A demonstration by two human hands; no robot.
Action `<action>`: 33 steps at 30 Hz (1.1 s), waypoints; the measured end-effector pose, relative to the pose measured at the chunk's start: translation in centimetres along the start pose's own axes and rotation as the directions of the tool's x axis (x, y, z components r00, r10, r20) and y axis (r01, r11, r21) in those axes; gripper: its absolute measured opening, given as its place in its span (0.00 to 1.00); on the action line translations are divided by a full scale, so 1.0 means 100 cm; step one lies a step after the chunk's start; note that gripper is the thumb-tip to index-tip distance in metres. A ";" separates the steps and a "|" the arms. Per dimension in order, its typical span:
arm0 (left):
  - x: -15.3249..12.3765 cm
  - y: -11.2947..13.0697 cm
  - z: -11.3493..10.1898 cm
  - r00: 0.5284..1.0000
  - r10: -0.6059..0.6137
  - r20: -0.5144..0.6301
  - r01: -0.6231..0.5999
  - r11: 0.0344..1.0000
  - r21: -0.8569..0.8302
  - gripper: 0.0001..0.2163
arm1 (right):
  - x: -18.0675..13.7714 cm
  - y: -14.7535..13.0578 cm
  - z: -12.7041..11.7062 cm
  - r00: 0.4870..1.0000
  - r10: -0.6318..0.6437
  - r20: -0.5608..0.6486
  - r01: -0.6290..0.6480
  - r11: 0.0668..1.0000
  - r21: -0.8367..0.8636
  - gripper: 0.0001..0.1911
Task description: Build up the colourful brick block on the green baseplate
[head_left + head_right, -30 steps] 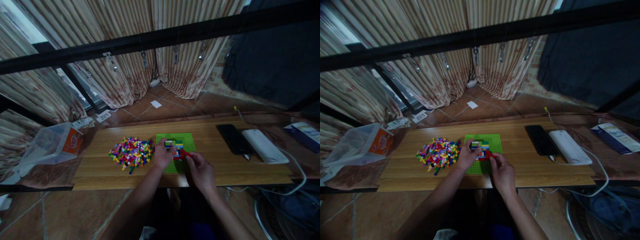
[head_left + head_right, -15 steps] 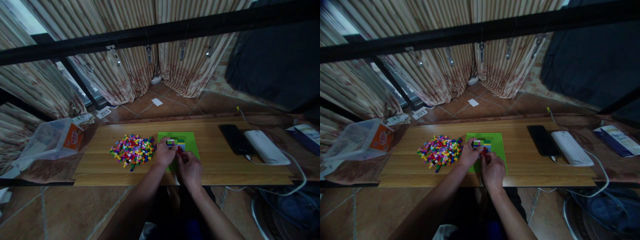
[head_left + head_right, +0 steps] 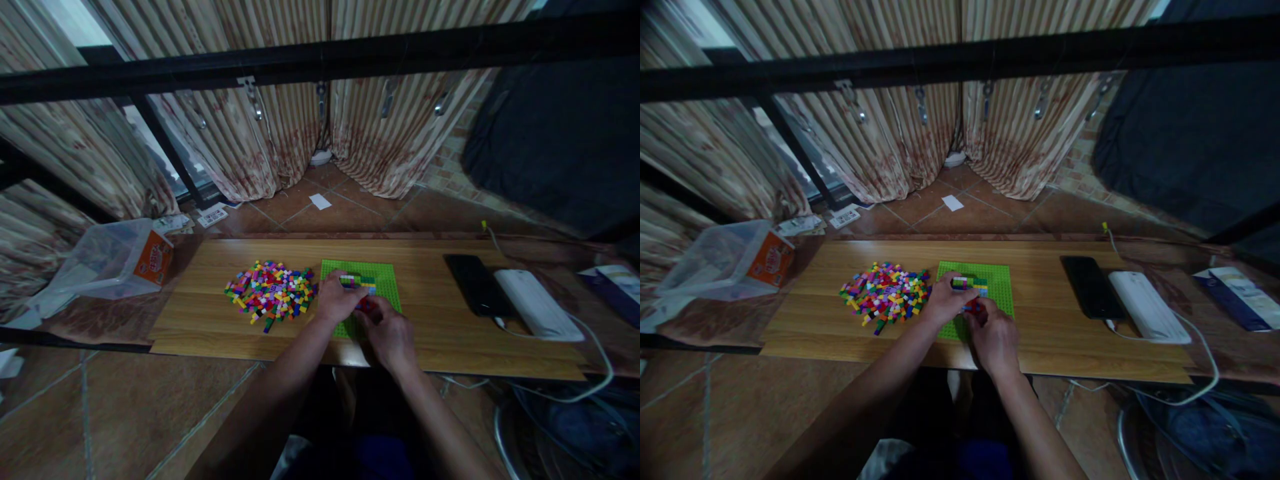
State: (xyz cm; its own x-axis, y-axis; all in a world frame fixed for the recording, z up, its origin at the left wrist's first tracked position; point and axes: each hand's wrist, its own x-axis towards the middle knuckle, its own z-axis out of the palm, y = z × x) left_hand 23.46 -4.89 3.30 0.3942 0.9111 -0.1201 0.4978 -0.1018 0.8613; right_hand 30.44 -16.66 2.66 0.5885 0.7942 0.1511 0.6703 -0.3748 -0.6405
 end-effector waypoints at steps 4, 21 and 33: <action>-0.001 0.003 0.001 1.000 0.007 -0.008 -0.006 0.997 0.075 0.25 | 0.000 0.000 -0.005 0.999 0.019 0.048 -0.024 0.995 0.100 0.17; -0.001 0.006 0.006 0.999 -0.018 -0.039 0.022 0.994 0.104 0.20 | 0.006 0.003 -0.006 0.988 0.144 0.064 -0.155 0.959 0.238 0.16; -0.015 -0.021 -0.015 0.996 0.058 -0.066 -0.074 0.959 -0.275 0.20 | -0.025 0.042 -0.012 0.976 0.216 -0.013 -0.187 0.874 0.449 0.23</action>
State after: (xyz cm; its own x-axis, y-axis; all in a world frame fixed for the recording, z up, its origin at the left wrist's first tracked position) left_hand 20.62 -5.45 2.39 0.3701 0.9282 -0.0373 0.2360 -0.0551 0.9702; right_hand 32.30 -20.78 0.48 0.7249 0.6886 0.0191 0.2727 -0.2614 -0.9259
